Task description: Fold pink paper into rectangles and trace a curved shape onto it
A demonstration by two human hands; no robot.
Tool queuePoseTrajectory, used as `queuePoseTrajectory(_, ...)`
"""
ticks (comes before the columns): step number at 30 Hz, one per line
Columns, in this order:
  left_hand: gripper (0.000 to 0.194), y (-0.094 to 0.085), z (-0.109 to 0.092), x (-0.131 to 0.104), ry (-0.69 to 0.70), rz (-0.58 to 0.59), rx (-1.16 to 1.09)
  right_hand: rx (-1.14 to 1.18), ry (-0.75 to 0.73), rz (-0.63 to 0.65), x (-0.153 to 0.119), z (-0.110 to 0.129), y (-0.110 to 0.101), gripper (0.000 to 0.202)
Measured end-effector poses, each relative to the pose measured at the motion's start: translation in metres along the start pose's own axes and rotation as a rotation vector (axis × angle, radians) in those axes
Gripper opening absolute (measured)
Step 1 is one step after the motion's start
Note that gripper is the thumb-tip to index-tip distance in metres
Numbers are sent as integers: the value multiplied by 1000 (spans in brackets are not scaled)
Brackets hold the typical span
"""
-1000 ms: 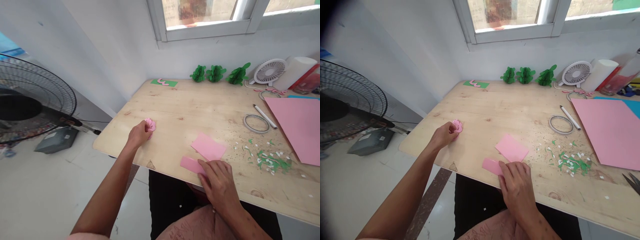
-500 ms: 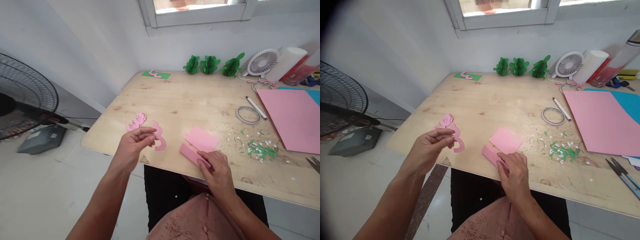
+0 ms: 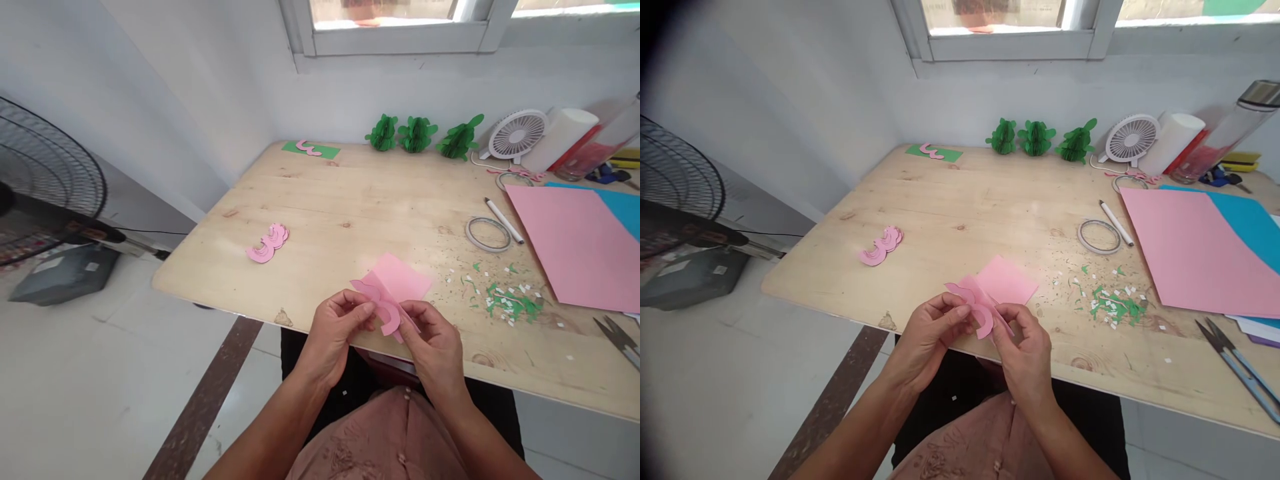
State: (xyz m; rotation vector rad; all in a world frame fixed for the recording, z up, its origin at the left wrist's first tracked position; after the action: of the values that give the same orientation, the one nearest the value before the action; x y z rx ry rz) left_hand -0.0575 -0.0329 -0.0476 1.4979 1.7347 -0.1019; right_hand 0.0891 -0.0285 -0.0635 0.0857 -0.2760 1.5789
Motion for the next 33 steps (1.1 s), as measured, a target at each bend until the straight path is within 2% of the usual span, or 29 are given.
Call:
queuePoseTrajectory(4,24,3,-2,-2,15,-5,-17,-27,2,28,-2,7,-1,23)
queuePoseTrajectory(8,25,5,0,-2,16,-12,-44,-98,-56,72,-4,12,-2,20)
queuePoseTrajectory(13,26,4,2,0,35,-39,-70,-147,-137,-17,0,17,-10,27)
queuePoseTrajectory(16,24,5,3,0,41,-37,-68,-78,-75,12,2,18,-11,31)
queuePoseTrajectory(21,23,9,4,-1,61,-25,-18,7,24,159,4,16,-8,30)
queuePoseTrajectory(29,24,15,2,-4,-9,50,94,54,90,160,7,14,-9,31)
queuePoseTrajectory(33,25,16,3,-5,-22,69,144,109,151,104,6,10,-10,31)
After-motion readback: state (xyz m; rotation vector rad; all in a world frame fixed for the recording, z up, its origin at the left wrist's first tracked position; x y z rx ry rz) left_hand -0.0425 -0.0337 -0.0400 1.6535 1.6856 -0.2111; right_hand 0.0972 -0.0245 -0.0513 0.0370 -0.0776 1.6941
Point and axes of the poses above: each hand's wrist, its own x-axis towards the middle knuckle, its own y-axis out of the palm, z = x × y, the point moved 3 cm from there along x, towards the middle knuckle, and after that the axes turned 15 degrees about -y, right-handed, at the moved point
